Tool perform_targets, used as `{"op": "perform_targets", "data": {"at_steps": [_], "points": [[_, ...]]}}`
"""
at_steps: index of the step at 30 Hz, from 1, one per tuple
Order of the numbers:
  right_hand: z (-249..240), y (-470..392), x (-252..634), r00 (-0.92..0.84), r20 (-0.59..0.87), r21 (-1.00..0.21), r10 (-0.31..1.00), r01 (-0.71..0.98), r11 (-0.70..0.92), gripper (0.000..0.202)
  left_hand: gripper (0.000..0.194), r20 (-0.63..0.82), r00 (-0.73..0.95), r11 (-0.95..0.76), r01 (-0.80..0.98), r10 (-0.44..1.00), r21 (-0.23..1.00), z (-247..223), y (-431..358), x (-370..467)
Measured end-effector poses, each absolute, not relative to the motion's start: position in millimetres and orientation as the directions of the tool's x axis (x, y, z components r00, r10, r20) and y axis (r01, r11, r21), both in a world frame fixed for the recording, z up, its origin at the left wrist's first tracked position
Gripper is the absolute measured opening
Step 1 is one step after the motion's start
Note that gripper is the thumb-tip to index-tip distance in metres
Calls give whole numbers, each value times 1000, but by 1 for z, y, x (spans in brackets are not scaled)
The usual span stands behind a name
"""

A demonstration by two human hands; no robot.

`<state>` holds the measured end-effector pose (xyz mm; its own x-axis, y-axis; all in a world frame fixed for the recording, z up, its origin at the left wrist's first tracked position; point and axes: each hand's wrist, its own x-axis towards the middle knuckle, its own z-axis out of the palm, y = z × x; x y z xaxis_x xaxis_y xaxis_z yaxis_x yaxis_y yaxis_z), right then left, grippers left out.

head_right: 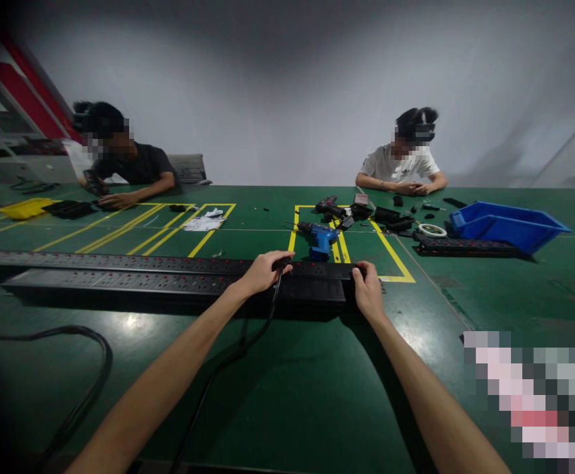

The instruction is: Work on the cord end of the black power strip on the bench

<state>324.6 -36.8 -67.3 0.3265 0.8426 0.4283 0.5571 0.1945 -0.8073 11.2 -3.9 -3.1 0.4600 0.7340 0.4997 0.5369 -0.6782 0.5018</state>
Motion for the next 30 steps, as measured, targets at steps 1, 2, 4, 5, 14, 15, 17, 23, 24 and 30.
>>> {"op": "perform_targets", "data": {"at_steps": [1,2,4,5,14,15,17,23,24,30], "points": [[-66,-37,324,328,431,-805,841,561,193,44,37,497,461,-677,535,736,505,-3,-4,11],[-66,-38,324,329,433,-802,839,565,193,44,36,495,458,-674,536,738,509,-2,-5,11],[-65,-38,323,326,439,-798,838,570,196,44,35,490,452,-666,536,745,518,0,-6,11],[-65,-38,323,323,440,-796,838,571,198,44,34,490,448,-664,536,748,522,1,-7,11],[-54,-43,318,282,542,-678,792,703,213,35,49,494,421,-649,529,760,548,2,-9,10],[-47,-46,316,256,584,-626,770,747,226,31,59,492,403,-636,505,771,583,1,-9,10],[-30,-54,307,191,656,-524,730,811,259,24,79,471,366,-596,456,803,661,0,-10,10],[21,-61,250,56,580,-599,813,706,378,25,89,413,346,-531,405,843,745,-6,-5,9],[25,-55,239,34,548,-625,836,681,382,27,87,404,353,-527,398,844,751,-7,-4,9],[38,9,177,-60,228,-650,972,734,197,37,81,376,381,-508,348,845,788,-13,2,8]]}}
